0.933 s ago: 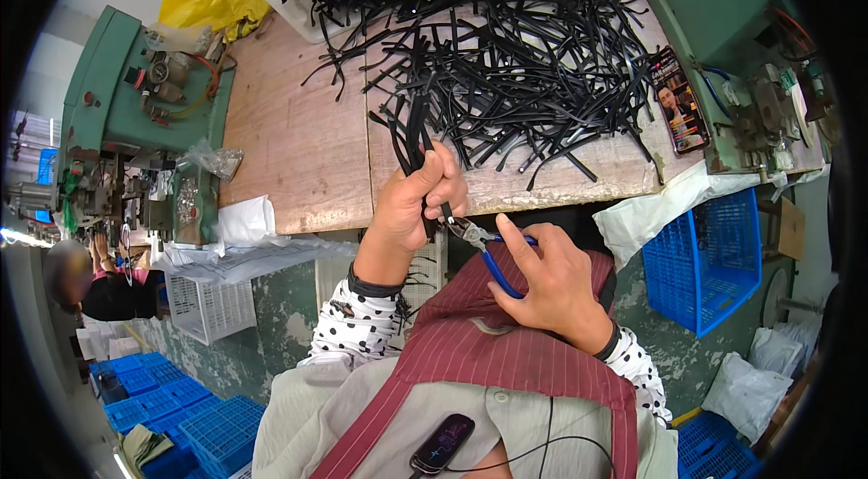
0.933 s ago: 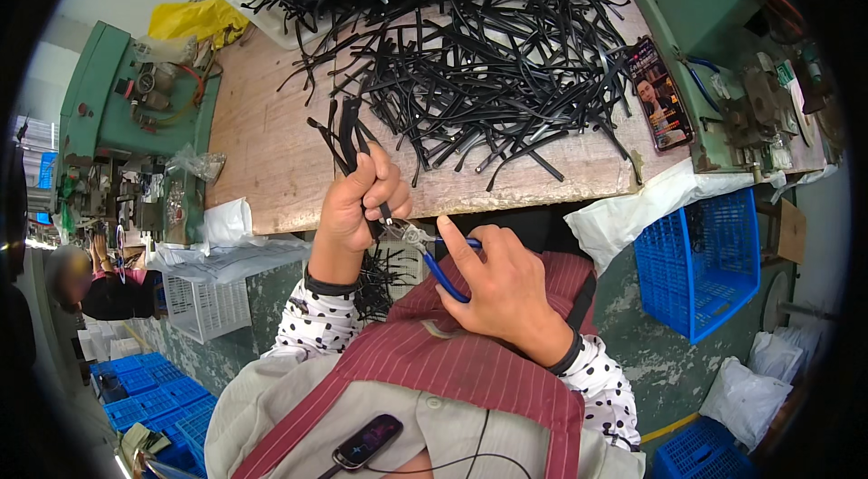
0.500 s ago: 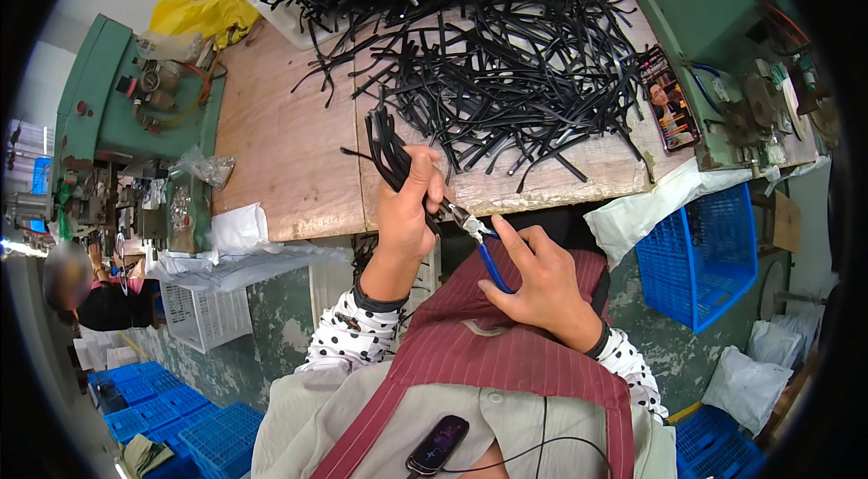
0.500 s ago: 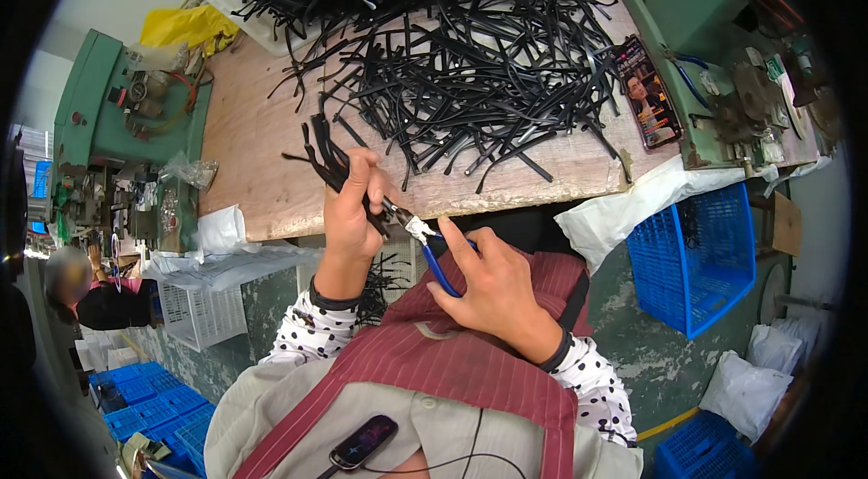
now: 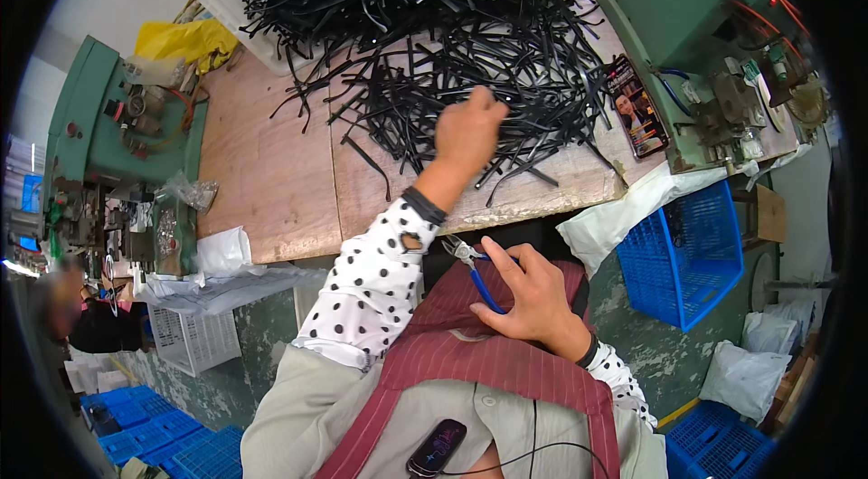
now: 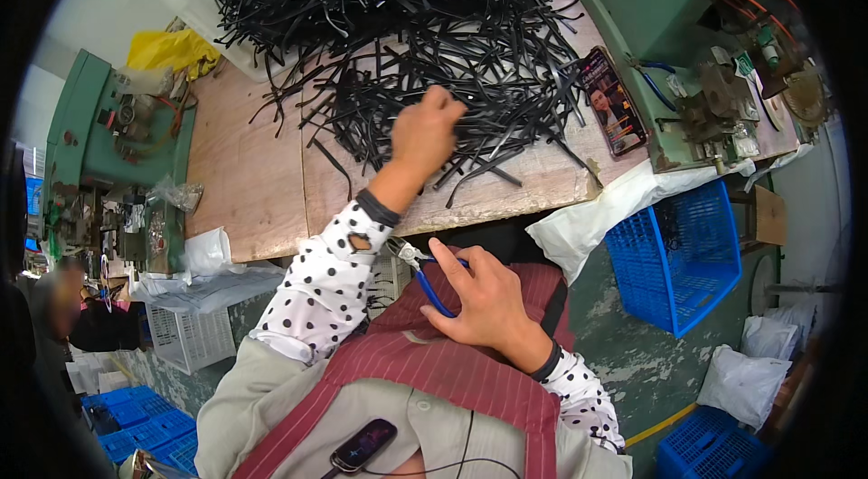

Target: The person repeatedly picks up black cables from a pile on a wooden table and cuts them into shorter pieces using blue-handled pliers. The cut pieces are dropped back onto the table. The camera is head-mounted and shows the hands and work surface clearly.

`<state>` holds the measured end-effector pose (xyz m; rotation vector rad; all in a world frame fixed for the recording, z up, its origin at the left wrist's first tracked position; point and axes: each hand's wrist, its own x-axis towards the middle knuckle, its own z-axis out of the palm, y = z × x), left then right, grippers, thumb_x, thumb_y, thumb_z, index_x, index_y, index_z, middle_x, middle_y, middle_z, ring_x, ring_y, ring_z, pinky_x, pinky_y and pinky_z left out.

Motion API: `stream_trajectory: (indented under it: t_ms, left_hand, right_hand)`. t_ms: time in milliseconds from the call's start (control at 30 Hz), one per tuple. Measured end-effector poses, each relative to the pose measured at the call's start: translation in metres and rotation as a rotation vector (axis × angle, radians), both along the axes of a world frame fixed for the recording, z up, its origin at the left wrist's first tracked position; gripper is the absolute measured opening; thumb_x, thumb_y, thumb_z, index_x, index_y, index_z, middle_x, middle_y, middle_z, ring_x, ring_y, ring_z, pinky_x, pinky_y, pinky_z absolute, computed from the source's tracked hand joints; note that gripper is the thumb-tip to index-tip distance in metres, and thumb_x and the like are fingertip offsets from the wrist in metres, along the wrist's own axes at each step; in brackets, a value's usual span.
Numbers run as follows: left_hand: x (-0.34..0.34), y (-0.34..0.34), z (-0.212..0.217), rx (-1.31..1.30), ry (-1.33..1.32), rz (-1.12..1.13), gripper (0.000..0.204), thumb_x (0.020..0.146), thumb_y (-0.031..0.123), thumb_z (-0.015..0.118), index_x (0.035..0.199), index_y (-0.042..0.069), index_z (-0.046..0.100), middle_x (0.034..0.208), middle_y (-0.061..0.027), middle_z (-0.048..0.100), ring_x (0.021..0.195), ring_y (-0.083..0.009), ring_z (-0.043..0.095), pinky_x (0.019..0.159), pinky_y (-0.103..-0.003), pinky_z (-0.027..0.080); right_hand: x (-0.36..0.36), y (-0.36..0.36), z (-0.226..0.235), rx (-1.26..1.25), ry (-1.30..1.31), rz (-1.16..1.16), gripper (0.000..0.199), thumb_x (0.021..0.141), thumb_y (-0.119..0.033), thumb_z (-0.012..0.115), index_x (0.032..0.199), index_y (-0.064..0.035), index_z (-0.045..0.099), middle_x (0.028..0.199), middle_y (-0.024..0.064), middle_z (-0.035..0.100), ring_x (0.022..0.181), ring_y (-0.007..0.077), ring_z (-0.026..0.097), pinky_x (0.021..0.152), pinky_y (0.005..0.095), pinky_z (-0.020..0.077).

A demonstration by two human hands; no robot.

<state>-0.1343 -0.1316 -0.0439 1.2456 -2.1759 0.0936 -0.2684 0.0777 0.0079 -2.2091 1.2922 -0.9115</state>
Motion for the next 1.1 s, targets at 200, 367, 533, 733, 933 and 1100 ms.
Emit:
stream_trajectory:
  t_ms: [200,367,533,733,933,1100]
  left_hand:
    - [0.069,0.001,0.016,-0.064,0.426,-0.049,0.029,0.071,-0.001,0.075,0.097,0.009,0.067,0.105,-0.0081,0.066,0.081,-0.0277,0.068,0.070,-0.036,0.054]
    - [0.110,0.083,0.049,0.409,1.242,-0.127,0.024,0.099,0.025,0.067,0.092,0.002,0.062,0.079,-0.0017,0.063,0.059,-0.0075,0.049,0.055,-0.023,0.041]
    - [0.146,0.111,-0.012,0.528,1.557,0.124,0.039,0.105,0.041,0.054,0.089,0.005,0.055,0.079,-0.0051,0.058,0.058,-0.0113,0.047,0.057,-0.029,0.044]
    - [0.134,0.127,0.025,0.824,1.946,-0.503,0.044,0.103,0.054,0.045,0.092,0.012,0.050,0.073,0.0002,0.048,0.053,-0.0083,0.039,0.057,-0.028,0.042]
    - [0.116,0.140,0.053,0.719,1.778,-0.553,0.046,0.103,0.056,0.042,0.089,0.012,0.047,0.067,0.0018,0.043,0.050,-0.0067,0.035,0.055,-0.026,0.039]
    - [0.110,0.147,0.055,0.553,1.654,-0.497,0.043,0.102,0.052,0.048,0.091,0.010,0.048,0.068,-0.0012,0.046,0.052,-0.0075,0.037,0.056,-0.027,0.041]
  right_hand:
    - [-0.004,-0.001,-0.014,0.024,0.012,-0.046,0.091,0.061,-0.031,0.088,0.143,-0.0107,0.053,0.096,0.0116,0.057,0.079,0.0280,0.060,0.065,0.0374,0.0511]
    - [0.003,-0.005,-0.015,0.020,-0.009,-0.050,0.090,0.061,-0.031,0.088,0.142,-0.0112,0.053,0.095,0.0109,0.056,0.079,0.0279,0.059,0.066,0.0378,0.0508]
    - [0.014,-0.012,-0.013,0.011,-0.009,-0.032,0.090,0.060,-0.031,0.088,0.141,-0.0106,0.053,0.093,0.0097,0.054,0.077,0.0269,0.057,0.065,0.0374,0.0499]
    - [0.029,-0.014,0.006,-0.003,-0.022,0.032,0.093,0.060,-0.031,0.088,0.142,-0.0066,0.053,0.094,0.0109,0.056,0.078,0.0265,0.057,0.067,0.0357,0.0486]
    - [0.033,-0.012,0.014,0.056,-0.008,0.053,0.091,0.063,-0.033,0.088,0.143,-0.0097,0.052,0.098,0.0116,0.056,0.080,0.0273,0.061,0.067,0.0380,0.0514]
    - [0.031,-0.011,0.016,0.129,-0.018,0.081,0.091,0.064,-0.035,0.087,0.144,-0.0091,0.051,0.098,0.0125,0.056,0.079,0.0281,0.061,0.068,0.0381,0.0524]
